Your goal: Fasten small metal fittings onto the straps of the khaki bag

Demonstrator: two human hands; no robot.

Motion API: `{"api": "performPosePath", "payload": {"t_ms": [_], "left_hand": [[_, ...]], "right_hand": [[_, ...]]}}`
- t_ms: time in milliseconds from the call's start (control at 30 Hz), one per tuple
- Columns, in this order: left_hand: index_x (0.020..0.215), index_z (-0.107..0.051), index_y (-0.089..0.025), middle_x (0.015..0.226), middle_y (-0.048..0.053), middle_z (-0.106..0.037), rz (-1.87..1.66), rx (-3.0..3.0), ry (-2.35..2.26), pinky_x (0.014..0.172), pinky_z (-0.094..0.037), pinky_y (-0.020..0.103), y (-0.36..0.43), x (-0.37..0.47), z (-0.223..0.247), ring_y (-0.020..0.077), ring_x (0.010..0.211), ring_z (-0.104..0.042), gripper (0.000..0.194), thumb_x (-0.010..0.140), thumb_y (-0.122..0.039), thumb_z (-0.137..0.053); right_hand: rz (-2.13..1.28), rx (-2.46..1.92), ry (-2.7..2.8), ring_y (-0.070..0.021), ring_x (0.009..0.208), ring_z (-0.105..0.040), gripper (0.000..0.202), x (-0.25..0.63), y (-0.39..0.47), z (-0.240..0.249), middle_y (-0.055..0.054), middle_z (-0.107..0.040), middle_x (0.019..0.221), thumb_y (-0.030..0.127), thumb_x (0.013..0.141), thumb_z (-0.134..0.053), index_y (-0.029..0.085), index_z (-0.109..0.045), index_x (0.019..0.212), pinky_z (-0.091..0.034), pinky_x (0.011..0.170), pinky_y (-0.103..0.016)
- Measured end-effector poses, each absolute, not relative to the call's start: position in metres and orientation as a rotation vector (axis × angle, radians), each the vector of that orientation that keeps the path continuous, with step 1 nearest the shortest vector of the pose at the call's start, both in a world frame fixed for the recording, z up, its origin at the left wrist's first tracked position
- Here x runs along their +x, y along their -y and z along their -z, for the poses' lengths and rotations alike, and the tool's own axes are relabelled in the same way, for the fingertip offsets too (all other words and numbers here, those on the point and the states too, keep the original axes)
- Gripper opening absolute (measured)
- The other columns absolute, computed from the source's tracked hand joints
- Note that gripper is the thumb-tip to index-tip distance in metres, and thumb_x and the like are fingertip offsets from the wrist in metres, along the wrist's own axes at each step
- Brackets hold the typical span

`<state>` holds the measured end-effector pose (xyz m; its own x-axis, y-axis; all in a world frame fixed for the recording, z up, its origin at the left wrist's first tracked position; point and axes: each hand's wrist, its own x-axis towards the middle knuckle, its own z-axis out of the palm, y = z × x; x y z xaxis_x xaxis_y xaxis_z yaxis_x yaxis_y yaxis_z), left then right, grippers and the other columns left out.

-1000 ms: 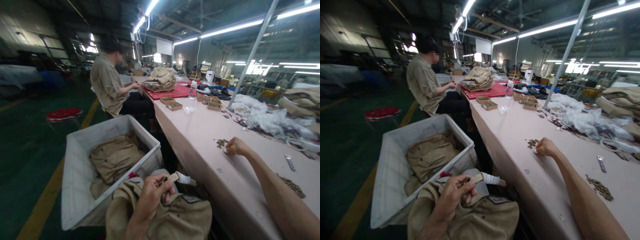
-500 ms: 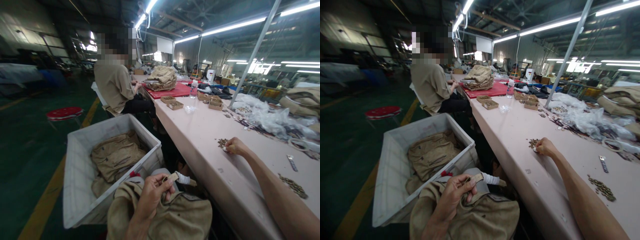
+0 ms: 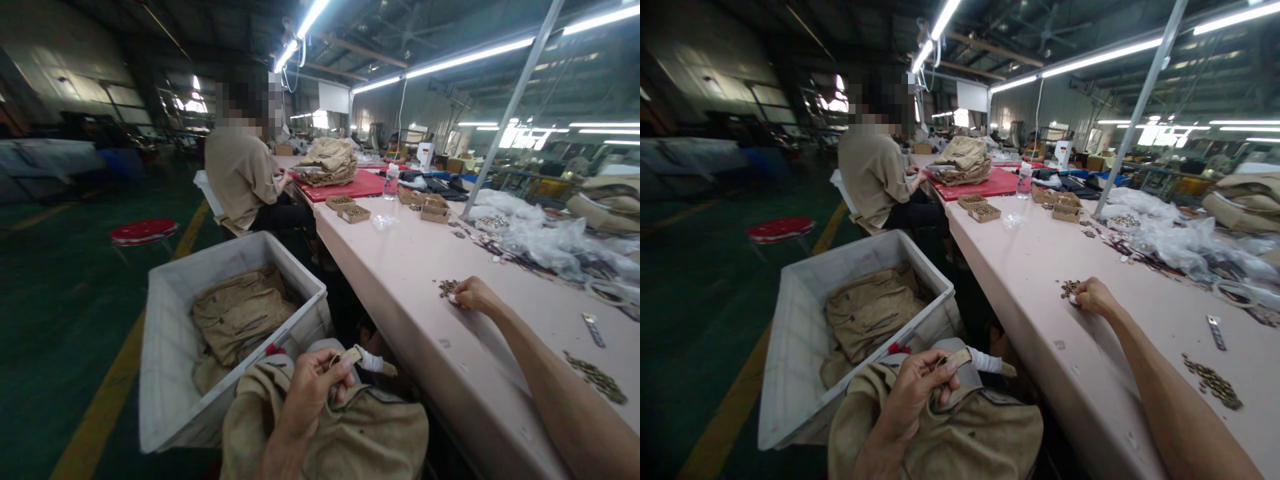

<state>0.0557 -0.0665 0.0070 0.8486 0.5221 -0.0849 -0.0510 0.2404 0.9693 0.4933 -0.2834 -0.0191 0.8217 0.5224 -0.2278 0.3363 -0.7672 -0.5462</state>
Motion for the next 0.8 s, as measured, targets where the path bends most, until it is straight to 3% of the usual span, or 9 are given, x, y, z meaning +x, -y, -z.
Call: {"api": "performPosePath", "payload": {"t_ms": [167,400,600,800], "left_hand": [[0.078,-0.068,-0.010,0.066,0.007,-0.070,-0.416,1.287,-0.443,0.047,-0.036,0.019,0.069,0.055,-0.005,0.0093,0.046,-0.054,0.033,0.080,-0.040,-0.082],[0.078,-0.068,-0.011,0.067,0.007,-0.070,-0.417,1.309,-0.438,0.047,-0.036,0.019,0.072,0.054,-0.005,0.0096,0.047,-0.054,0.032,0.081,-0.039,-0.082],[0.079,-0.068,-0.011,0.068,0.008,-0.070,-0.428,1.340,-0.443,0.048,-0.037,0.020,0.075,0.057,-0.004,0.0099,0.048,-0.055,0.034,0.084,-0.043,-0.079],[0.080,-0.071,-0.010,0.068,0.007,-0.071,-0.429,1.340,-0.456,0.049,-0.038,0.020,0.075,0.058,-0.002,0.0095,0.048,-0.055,0.033,0.082,-0.042,-0.081]], "right_hand": [[-0.474,-2.546,0.493,-0.0078,0.055,-0.056,0.032,0.490,0.288,0.015,0.004,-0.061,0.069,0.042,0.100,-0.065,0.012,-0.068,0.091,-0.049,0.053,-0.021],[-0.405,-2.602,0.502,-0.0093,0.057,-0.060,0.036,0.485,0.288,0.013,0.003,-0.065,0.069,0.047,0.100,-0.065,0.013,-0.069,0.089,-0.052,0.058,-0.024],[-0.252,-2.764,0.674,-0.0152,0.073,-0.068,0.030,0.473,0.280,0.003,-0.002,-0.070,0.075,0.042,0.092,-0.074,0.014,-0.070,0.083,-0.055,0.072,-0.029],[-0.045,-2.904,0.812,-0.0245,0.097,-0.072,0.024,0.451,0.268,0.000,-0.013,-0.075,0.101,0.030,0.086,-0.075,0.013,-0.072,0.101,-0.055,0.087,-0.039]]}}
